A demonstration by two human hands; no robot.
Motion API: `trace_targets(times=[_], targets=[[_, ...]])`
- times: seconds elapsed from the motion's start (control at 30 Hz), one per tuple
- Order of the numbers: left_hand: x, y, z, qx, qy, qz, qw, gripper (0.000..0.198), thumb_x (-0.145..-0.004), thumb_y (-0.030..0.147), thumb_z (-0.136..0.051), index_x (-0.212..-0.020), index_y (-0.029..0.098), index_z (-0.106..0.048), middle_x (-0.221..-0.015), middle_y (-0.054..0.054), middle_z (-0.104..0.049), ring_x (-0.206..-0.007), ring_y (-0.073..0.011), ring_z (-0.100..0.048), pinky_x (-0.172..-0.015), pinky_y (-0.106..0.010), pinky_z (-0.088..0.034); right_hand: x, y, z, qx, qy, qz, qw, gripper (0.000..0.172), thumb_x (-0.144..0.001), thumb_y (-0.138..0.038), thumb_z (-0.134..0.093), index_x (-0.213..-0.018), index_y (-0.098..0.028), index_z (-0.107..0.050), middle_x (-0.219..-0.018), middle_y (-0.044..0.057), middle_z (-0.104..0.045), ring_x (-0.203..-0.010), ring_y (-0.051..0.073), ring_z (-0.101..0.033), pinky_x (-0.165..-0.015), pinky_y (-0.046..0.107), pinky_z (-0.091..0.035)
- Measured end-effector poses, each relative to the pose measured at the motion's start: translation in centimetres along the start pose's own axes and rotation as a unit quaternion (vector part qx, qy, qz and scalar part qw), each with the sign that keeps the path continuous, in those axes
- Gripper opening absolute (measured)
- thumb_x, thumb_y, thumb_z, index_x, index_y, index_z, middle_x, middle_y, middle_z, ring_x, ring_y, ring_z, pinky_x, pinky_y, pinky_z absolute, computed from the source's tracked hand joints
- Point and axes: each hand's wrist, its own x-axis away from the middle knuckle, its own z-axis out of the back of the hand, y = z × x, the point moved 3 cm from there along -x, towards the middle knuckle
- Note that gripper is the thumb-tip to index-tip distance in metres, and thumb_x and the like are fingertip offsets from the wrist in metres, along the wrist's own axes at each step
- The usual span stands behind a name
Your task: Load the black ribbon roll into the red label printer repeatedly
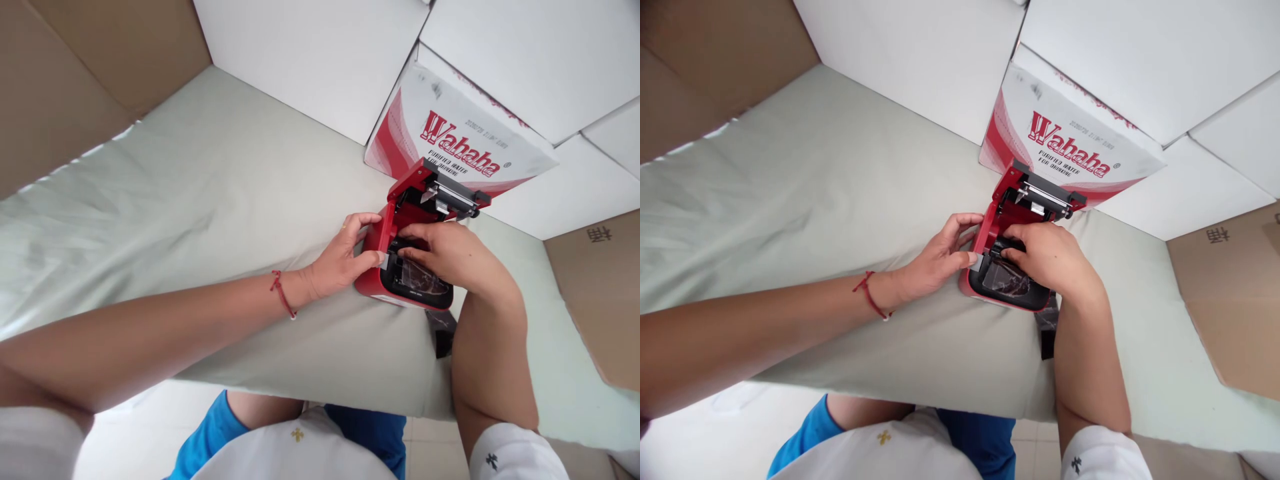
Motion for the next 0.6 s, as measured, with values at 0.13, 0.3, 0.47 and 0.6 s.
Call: trace_targets(times=[0.13, 0.3, 0.47, 0.6], targets=[[1.5, 1.3, -0.1, -0.16, 0.025, -0.163, 0.973, 0.061, -0.108, 0.05, -0.067, -0.164, 0.03, -0.054, -0.174, -0.018, -0.057, -0.171, -0.0406, -0.051, -0.148, -0.073, -0.038, 0.1, -0.2, 0.1, 0.005, -0.003, 0.01, 1.0, 0.034, -0.112, -0.035, -0.065, -0.138, -0.032, -0.088, -0.127, 0.005, -0.092, -0.106, 0.027, -0.081, -0.088, 0.037, -0.053], [3.9, 2.6, -1.7, -0.301, -0.024, -0.39, 0.87, 0.061, -0.104, 0.039, -0.072, -0.165, 0.036, -0.062, -0.163, -0.012, -0.072, -0.171, -0.0379, -0.058, -0.145, -0.067, -0.047, -0.2, 0.1, -0.2, 0.001, 0.0, 0.02, 1.0, 0.033, -0.111, -0.033, -0.065, -0.132, -0.027, -0.089, -0.123, 0.006, -0.093, -0.1, 0.025, -0.081, -0.084, 0.036, -0.053], [4.3, 2.8, -2.1, -0.374, -0.028, -0.393, 0.84, 0.046, -0.105, 0.031, -0.074, -0.15, 0.04, -0.074, -0.143, -0.003, -0.087, -0.152, -0.0273, -0.075, -0.141, -0.056, -0.054, 1.8, 0.0, 0.9, -0.12, 0.05, 0.061, 0.99, 0.029, -0.11, -0.036, -0.064, -0.117, -0.028, -0.091, -0.114, 0.003, -0.093, -0.095, 0.024, -0.083, -0.088, 0.038, -0.061], [4.5, 3.2, -2.1, -0.406, 0.003, -0.432, 0.806, 0.037, -0.107, 0.03, -0.075, -0.143, 0.037, -0.078, -0.133, -0.001, -0.09, -0.141, -0.0231, -0.079, -0.134, -0.048, -0.061, 4.8, 0.9, 3.0, -0.237, 0.306, 0.013, 0.922, 0.033, -0.115, -0.051, -0.068, -0.117, -0.028, -0.091, -0.115, 0.008, -0.093, -0.106, 0.03, -0.087, -0.094, 0.044, -0.069]])
